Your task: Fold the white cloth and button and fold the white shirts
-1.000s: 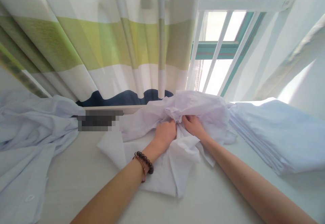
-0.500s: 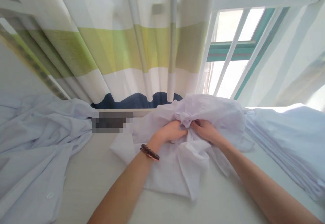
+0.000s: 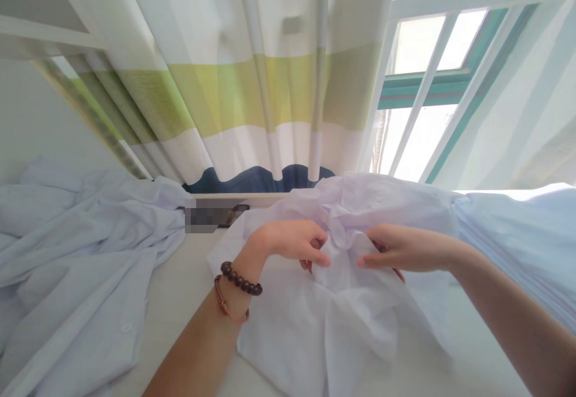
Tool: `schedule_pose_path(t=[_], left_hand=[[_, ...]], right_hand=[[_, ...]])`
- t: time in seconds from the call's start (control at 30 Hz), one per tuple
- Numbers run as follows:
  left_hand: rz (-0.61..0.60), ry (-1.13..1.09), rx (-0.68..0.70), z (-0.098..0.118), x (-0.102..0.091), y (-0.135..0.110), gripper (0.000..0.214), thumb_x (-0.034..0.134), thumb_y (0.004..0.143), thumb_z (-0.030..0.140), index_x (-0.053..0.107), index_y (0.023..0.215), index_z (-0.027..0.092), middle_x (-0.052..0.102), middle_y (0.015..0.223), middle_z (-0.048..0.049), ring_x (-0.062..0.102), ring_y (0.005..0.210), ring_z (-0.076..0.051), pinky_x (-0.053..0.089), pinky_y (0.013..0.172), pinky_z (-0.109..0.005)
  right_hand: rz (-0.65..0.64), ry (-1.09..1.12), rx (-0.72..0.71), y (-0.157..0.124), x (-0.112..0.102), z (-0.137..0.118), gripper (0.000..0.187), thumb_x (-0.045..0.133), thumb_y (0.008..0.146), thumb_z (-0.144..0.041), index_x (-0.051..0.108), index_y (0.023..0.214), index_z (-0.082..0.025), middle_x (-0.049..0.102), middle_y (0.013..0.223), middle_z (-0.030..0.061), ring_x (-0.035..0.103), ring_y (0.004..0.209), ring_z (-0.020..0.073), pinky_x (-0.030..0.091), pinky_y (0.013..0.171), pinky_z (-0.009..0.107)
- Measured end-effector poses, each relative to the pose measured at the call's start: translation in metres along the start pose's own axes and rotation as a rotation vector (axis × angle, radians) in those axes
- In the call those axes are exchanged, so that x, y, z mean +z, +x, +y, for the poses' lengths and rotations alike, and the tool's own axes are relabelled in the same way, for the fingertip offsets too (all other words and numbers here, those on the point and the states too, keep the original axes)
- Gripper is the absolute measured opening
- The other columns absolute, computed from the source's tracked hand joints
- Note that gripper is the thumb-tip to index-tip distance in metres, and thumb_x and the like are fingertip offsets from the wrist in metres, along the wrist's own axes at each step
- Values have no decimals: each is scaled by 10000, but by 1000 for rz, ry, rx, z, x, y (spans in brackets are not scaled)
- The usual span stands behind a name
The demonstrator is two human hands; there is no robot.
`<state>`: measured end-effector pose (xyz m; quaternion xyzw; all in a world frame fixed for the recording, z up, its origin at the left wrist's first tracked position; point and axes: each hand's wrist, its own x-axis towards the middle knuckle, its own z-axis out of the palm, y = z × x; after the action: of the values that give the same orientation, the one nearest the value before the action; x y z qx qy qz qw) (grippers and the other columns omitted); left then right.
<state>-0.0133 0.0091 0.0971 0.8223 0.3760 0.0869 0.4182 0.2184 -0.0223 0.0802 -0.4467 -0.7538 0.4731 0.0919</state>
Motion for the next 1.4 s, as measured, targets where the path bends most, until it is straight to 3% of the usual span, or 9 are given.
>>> schedule_pose_path(t=[0.1, 0.27, 0.43, 0.53, 0.67, 0.8, 1.0, 1.2, 1.4], left_hand=[[-261, -106, 24, 12, -10, -7, 64, 629, 778, 225, 662, 786, 170, 642, 668, 9, 639, 655, -134, 501, 601, -212], [-293, -214, 34, 11, -18, -8, 139, 622, 798, 240, 672, 905, 168, 687, 772, -16, 653, 738, -130, 525, 696, -224], [-373, -142, -215, 0, -9, 0, 114, 621, 724, 214, 657, 823, 170, 674, 682, -3, 681, 599, -174, 530, 546, -244], [-449, -29, -197, 0, -2, 6, 97, 563, 711, 171, 661, 706, 173, 625, 537, 11, 605, 452, -148, 445, 439, -209], [-399, 110, 7, 5, 3, 13, 110, 611, 690, 156, 696, 624, 180, 640, 543, 1, 550, 501, -134, 399, 477, -200], [-415, 68, 106, 9, 9, 18, 80, 673, 706, 228, 736, 661, 208, 688, 666, 8, 594, 625, -160, 425, 559, -209], [-440, 7, 23, -6, 31, 32, 304, 656, 756, 379, 681, 522, 186, 561, 474, 26, 451, 438, -112, 344, 450, -219], [-347, -93, -46, -29, 57, 31, 209, 685, 722, 390, 753, 719, 193, 681, 663, 18, 542, 591, -129, 402, 556, -200], [-160, -369, -104, -33, 72, -1, 249, 747, 684, 398, 736, 821, 191, 698, 738, 16, 584, 647, -125, 407, 593, -189]], right_hand=[[-29, 96, -94, -3, -5, -6, 275, 585, 832, -403, 580, 682, -173, 551, 589, -18, 564, 509, 116, 447, 443, 205], [-132, 147, -77, -14, -15, -13, 279, 600, 818, -413, 556, 730, -151, 516, 656, -28, 569, 575, 108, 529, 519, 230], [-184, 44, -2, -23, -21, -14, 185, 580, 813, -303, 585, 720, -144, 585, 669, -11, 598, 590, 111, 519, 559, 227], [-214, -43, 103, -25, -21, -15, 203, 594, 794, -289, 561, 646, -154, 621, 594, -10, 608, 539, 110, 471, 517, 204], [-240, -91, 239, -26, -20, -18, 269, 608, 774, -293, 495, 560, -174, 616, 501, -24, 581, 439, 102, 414, 441, 189], [-257, -83, 181, -25, -20, -17, 242, 633, 753, -294, 518, 576, -176, 614, 513, -30, 597, 480, 107, 439, 468, 191], [-333, -76, 93, -10, -11, -13, 191, 630, 758, -279, 550, 621, -174, 610, 541, -29, 611, 539, 115, 454, 515, 201], [-420, 62, 139, 11, 17, 14, 263, 679, 712, -292, 473, 586, -188, 603, 513, -43, 592, 491, 101, 423, 476, 179], [-124, 330, -16, 0, 51, 45, 183, 638, 751, -300, 533, 685, -166, 534, 516, -60, 534, 433, 74, 412, 431, 162]])
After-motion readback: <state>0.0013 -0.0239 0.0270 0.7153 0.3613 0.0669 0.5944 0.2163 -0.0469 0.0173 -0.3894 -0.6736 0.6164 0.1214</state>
